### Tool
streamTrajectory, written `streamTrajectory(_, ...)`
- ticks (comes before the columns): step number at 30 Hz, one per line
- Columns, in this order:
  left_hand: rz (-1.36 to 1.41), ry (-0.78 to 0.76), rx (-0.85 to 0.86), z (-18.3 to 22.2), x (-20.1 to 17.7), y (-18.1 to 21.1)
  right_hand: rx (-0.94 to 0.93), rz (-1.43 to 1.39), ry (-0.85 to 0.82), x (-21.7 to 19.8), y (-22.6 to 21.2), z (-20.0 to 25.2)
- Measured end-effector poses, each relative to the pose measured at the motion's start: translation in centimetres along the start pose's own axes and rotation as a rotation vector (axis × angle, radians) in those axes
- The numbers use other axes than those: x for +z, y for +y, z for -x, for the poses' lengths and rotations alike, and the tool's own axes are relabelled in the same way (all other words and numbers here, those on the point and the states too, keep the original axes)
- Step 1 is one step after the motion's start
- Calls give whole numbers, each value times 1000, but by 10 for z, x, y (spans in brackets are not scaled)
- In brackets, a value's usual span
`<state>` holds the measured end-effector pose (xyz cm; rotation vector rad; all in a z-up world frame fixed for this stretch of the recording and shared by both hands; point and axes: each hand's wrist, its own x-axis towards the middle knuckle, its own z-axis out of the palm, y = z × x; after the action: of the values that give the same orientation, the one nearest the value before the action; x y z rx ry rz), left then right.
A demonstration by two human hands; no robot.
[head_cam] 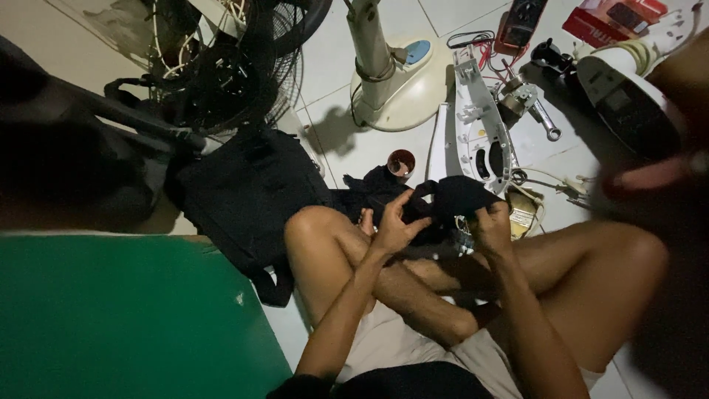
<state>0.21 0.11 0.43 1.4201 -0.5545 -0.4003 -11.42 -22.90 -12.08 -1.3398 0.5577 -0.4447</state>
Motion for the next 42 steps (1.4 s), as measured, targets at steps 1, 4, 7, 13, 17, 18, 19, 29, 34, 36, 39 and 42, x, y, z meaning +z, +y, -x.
streamTrajectory(1,0,-1,0,-2,-4,-3,-1,0,0,1,-8,-1)
streamTrajectory(4,-27,21,0,-3,-10,-7,104,13,108,-6,-14,-6)
streamTrajectory(7,-40,17,-32,-1,-3,-4,-39,262,53,-67,83,-12)
streamTrajectory(13,-159,39,-107,-1,1,3,-93,29,-59,-97,111,-11)
streamTrajectory(17,-177,19,-132,-1,4,7,-53,13,33,-32,-1,-1)
streamTrajectory(18,-145,12,-136,-2,6,12,-64,194,61,-31,-4,-9)
streamTrajectory(19,-145,14,-135,-5,6,22,-64,194,59,-35,-7,-10)
streamTrajectory(29,-84,5,-78,-70,-25,7,159,-945,188,-61,-27,-36)
streamTrajectory(34,306,33,-201,-128,-27,34,121,-792,24,-66,0,-43)
streamTrajectory(36,304,105,-218,-123,-35,10,197,-890,90,-37,-35,-32)
streamTrajectory(39,226,138,-186,-105,-31,9,231,-847,86,-23,-59,-29)
streamTrajectory(42,109,104,-91,-100,-38,17,-496,699,274,-44,31,-42)
